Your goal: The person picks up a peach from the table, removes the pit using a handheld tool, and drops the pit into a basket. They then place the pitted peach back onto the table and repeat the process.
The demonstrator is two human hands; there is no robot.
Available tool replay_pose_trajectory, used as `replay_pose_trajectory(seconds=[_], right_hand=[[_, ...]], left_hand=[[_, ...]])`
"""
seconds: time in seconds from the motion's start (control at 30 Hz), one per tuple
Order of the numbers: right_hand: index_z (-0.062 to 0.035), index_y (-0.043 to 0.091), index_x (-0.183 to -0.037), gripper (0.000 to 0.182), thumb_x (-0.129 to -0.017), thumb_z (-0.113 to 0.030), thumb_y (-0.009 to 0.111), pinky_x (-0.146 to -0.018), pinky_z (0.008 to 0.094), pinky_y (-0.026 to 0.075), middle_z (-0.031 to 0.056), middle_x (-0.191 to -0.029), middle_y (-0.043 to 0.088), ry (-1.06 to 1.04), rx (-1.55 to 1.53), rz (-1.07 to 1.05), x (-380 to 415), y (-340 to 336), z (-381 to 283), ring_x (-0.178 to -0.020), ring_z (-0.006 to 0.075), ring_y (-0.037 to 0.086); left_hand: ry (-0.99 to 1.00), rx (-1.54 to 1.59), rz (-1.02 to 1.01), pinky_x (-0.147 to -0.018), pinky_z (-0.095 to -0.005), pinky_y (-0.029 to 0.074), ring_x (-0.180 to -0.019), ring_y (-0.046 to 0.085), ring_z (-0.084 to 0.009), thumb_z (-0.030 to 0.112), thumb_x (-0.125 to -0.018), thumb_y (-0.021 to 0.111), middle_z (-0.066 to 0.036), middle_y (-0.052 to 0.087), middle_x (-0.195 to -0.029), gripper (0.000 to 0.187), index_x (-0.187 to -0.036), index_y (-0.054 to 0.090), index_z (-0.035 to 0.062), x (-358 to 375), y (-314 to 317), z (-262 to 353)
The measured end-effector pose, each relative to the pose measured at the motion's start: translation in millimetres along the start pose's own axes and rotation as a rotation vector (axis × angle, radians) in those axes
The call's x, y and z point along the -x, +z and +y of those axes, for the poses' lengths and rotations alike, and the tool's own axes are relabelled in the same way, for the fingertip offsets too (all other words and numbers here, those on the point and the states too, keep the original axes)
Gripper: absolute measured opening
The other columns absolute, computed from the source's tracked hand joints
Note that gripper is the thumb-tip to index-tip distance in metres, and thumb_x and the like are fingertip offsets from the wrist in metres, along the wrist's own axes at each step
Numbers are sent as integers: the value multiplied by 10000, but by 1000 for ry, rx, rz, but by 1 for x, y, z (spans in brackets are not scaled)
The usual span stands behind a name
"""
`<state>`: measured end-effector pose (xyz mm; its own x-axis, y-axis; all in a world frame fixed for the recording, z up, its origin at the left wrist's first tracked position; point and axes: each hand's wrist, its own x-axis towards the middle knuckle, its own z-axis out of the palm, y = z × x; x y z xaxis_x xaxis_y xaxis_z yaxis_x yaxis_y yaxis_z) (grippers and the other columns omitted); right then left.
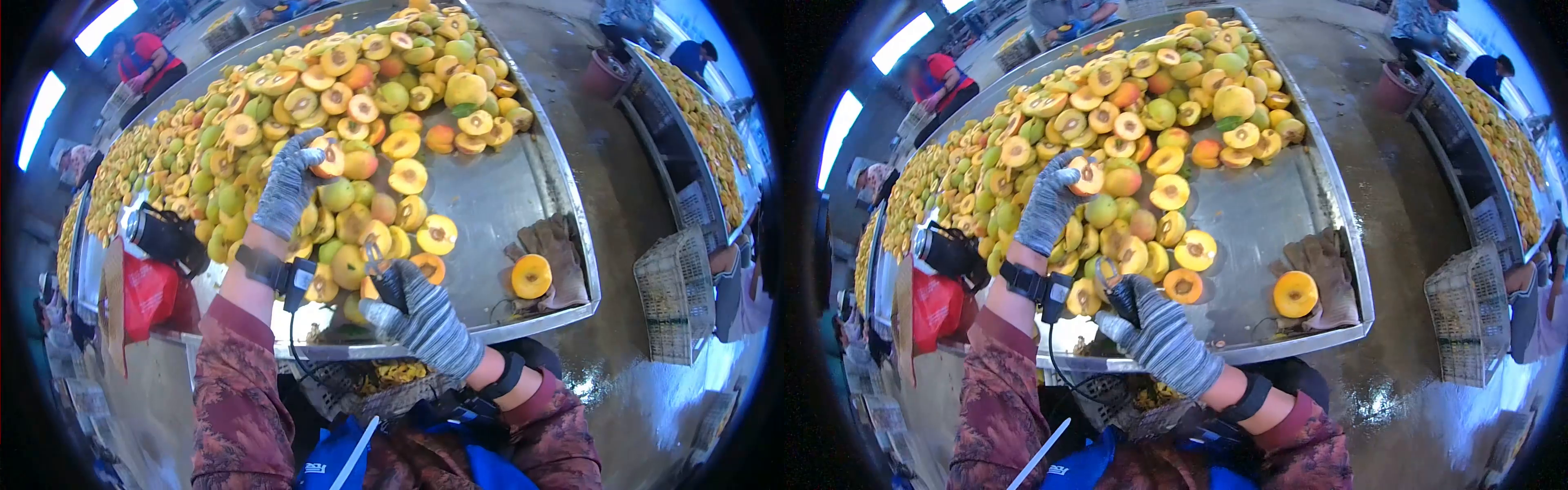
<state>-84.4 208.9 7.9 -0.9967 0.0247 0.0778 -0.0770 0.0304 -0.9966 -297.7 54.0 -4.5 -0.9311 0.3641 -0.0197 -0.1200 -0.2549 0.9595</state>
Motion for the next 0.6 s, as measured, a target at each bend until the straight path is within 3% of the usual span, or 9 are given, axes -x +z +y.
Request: replay_pose_trajectory(seconds=[0.07, 0.13, 0.17, 0.3, 0.4, 0.43, 0.53, 0.6], right_hand=[[16, 470, -1006, 374, -769, -205, 656, -613, 314, 457, 133, -782, 550, -4, 87, -26, 4, 1, 4, -680, 197, 556], [6, 475, -983, 357, -771, -218, 653, -599, 327, 458, 141, -757, 550, 3, 50, -64, 9, 3, -2, -665, 227, 565], [-2, 476, -969, 346, -770, -222, 652, -591, 337, 461, 145, -748, 557, 83, 73, -109, 13, 4, -4, -664, 253, 578], [-6, 469, -940, 333, -767, -223, 653, -580, 345, 466, 151, -740, 562, -138, 215, -144, 32, 12, -1, -669, 297, 587], [-10, 478, -947, 348, -750, -223, 669, -587, 361, 478, 165, -778, 590, 39, 316, -252, 42, 15, -9, -715, 311, 607], [-9, 477, -946, 358, -744, -229, 673, -599, 370, 474, 175, -790, 590, -51, 331, -220, 47, 19, -4, -733, 322, 604], [1, 476, -963, 371, -748, -238, 662, -620, 383, 470, 191, -788, 583, -19, 329, -297, 54, 28, -3, -750, 345, 593], [-29, 487, -941, 374, -711, -237, 697, -591, 370, 462, 159, -717, 579, -117, 372, -250, 60, 36, 7, -668, 328, 593]], left_hand=[[-91, 345, -76, -718, -325, 517, -989, 549, -232, 164, -770, 541, -152, 531, -1120, 460, -1192, 437, 11, 30, 9, 4], [-19, 475, -46, -709, -326, 509, -994, 542, -251, 214, -796, 532, -167, 526, -1132, 470, -1204, 422, 7, 64, 21, -8], [-168, 649, -91, -696, -323, 501, -996, 538, -265, 272, -823, 509, -173, 518, -1142, 476, -1207, 416, 8, 85, 30, 0], [-135, 634, -28, -641, -351, 517, -858, 568, -289, 469, -878, 370, -181, 547, -1033, 556, -1166, 448, -1, 148, 40, -10], [-13, 529, 297, -752, -359, 504, -883, 560, -272, 386, -907, 356, -189, 531, -1035, 477, -1140, 445, -21, 186, 52, -18], [166, 256, 214, -819, -368, 480, -917, 550, -262, 282, -914, 358, -182, 517, -1047, 388, -1137, 428, -28, 200, 58, -17], [134, 465, 160, -835, -378, 473, -952, 541, -253, 202, -909, 350, -174, 512, -1046, 338, -1141, 411, -35, 224, 65, -12], [189, 441, 184, -835, -379, 473, -966, 536, -253, 190, -908, 341, -178, 521, -1032, 331, -1132, 420, -41, 232, 64, -18]])
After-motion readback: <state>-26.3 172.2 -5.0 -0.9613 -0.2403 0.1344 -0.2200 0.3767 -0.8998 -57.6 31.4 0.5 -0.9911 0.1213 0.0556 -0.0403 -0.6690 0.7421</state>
